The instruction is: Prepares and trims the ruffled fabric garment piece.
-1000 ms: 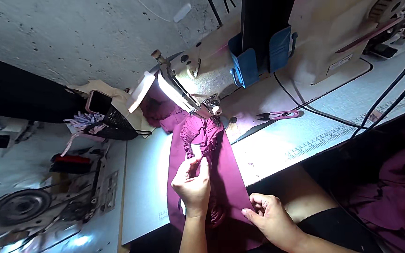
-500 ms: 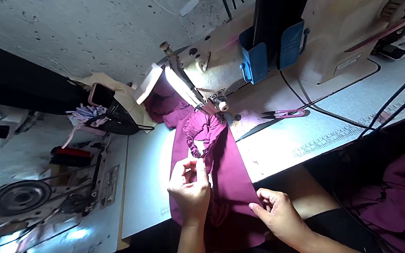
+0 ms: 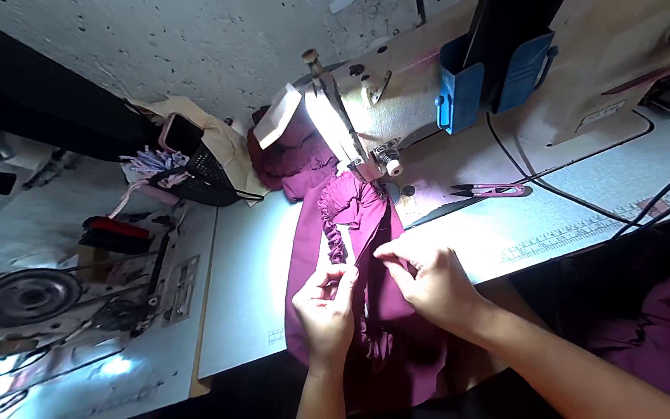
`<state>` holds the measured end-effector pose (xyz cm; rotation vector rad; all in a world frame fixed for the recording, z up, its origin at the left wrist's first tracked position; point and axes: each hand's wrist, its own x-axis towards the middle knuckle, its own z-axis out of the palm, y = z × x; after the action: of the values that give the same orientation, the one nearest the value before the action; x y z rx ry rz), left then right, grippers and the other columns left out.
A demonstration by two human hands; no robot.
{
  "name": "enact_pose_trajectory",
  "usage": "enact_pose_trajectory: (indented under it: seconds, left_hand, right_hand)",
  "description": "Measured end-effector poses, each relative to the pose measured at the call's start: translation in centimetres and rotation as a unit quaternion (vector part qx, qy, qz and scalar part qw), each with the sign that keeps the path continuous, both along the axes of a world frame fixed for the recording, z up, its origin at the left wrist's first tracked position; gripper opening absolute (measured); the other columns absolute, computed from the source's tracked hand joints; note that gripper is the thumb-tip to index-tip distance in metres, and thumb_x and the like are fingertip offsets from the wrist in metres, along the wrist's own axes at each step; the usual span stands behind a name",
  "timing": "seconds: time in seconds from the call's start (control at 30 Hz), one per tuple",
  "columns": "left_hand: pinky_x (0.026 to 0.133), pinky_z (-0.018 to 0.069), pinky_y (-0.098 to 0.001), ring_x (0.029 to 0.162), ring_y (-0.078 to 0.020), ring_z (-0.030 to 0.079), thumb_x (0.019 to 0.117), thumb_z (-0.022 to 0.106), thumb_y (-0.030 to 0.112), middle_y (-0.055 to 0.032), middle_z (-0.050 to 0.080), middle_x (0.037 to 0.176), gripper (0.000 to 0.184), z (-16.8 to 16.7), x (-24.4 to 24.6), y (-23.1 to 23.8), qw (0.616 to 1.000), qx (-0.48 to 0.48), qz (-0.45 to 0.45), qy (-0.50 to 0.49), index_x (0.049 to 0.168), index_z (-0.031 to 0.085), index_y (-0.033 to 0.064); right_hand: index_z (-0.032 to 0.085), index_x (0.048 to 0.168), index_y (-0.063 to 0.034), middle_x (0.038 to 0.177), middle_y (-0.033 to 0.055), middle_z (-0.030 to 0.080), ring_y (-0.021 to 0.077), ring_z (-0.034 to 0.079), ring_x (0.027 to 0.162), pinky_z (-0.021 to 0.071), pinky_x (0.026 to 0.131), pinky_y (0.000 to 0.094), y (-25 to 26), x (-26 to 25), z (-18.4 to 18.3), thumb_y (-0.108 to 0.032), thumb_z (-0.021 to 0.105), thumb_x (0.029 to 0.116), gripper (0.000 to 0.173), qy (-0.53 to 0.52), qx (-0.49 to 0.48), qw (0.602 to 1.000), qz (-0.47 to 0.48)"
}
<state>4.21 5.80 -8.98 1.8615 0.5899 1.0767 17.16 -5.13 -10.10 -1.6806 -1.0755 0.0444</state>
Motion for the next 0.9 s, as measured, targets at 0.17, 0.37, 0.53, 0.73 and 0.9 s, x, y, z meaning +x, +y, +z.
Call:
enact_pose_trajectory:
  seconds: [0.17,0.37,0.53,0.73,0.9]
  left_hand:
    - [0.068,0.0576,-0.0212,0.069,-0.0050,0.067,0.0907,0.062,-0.007,0.0010,0.070,0.075,0.016,0.0,-0.2,0.6,0.994,-0.108,-0.019,-0.005,0.082,0.071,0.0032]
    - [0.058,0.0535,-0.0183,0.060,-0.0027,0.062,0.0860,0.066,-0.002,0.0042,0.065,0.067,0.011,-1.2,-0.6,1.3,0.992,-0.123,0.002,0.020,0.081,0.071,0.0060]
    - [0.055,0.0521,-0.0176,0.057,-0.0020,0.061,0.0836,0.063,-0.006,0.0043,0.064,0.063,0.015,-1.8,-1.2,1.4,0.984,-0.178,0.006,-0.002,0.079,0.069,0.0061]
    - [0.059,0.0548,-0.0197,0.062,-0.0055,0.064,0.0881,0.064,-0.007,-0.0017,0.068,0.070,0.012,-1.8,-1.9,1.7,0.969,-0.246,-0.012,-0.020,0.090,0.072,0.0012]
    - [0.056,0.0557,-0.0208,0.061,-0.0077,0.065,0.0869,0.065,-0.007,-0.0049,0.069,0.072,0.013,-1.9,-2.2,1.9,0.960,-0.273,-0.044,-0.038,0.094,0.072,0.0003]
  right_hand:
    - [0.079,0.106,-0.0157,0.100,0.0048,0.061,0.0176,0.062,0.094,0.0550,0.075,0.0349,3.7,2.5,-0.5,-0.014,0.067,0.0944,0.017,-0.039,-0.016,0.993,0.113]
    - [0.074,0.093,-0.0173,0.099,0.0018,0.054,0.0202,0.054,0.103,0.0434,0.086,0.0444,5.0,3.9,0.9,-0.021,0.058,0.0950,0.017,-0.099,-0.117,0.972,0.179]
    - [0.072,0.117,-0.0100,0.118,0.0112,0.063,0.0281,0.060,0.113,0.0504,0.094,0.0524,3.6,5.2,0.8,-0.021,0.064,0.0963,0.025,-0.105,-0.126,0.981,0.108]
    - [0.065,0.136,-0.0045,0.134,0.0289,0.059,0.0492,0.056,0.124,0.0428,0.101,0.0701,-6.4,12.4,-1.7,-0.022,0.060,0.1012,0.039,-0.134,-0.261,0.940,-0.175]
    - [0.071,0.121,0.0020,0.105,0.0295,0.067,0.0462,0.064,0.103,0.0483,0.090,0.0604,-7.5,12.5,-3.5,-0.022,0.049,0.1085,0.035,-0.216,-0.231,0.928,-0.197]
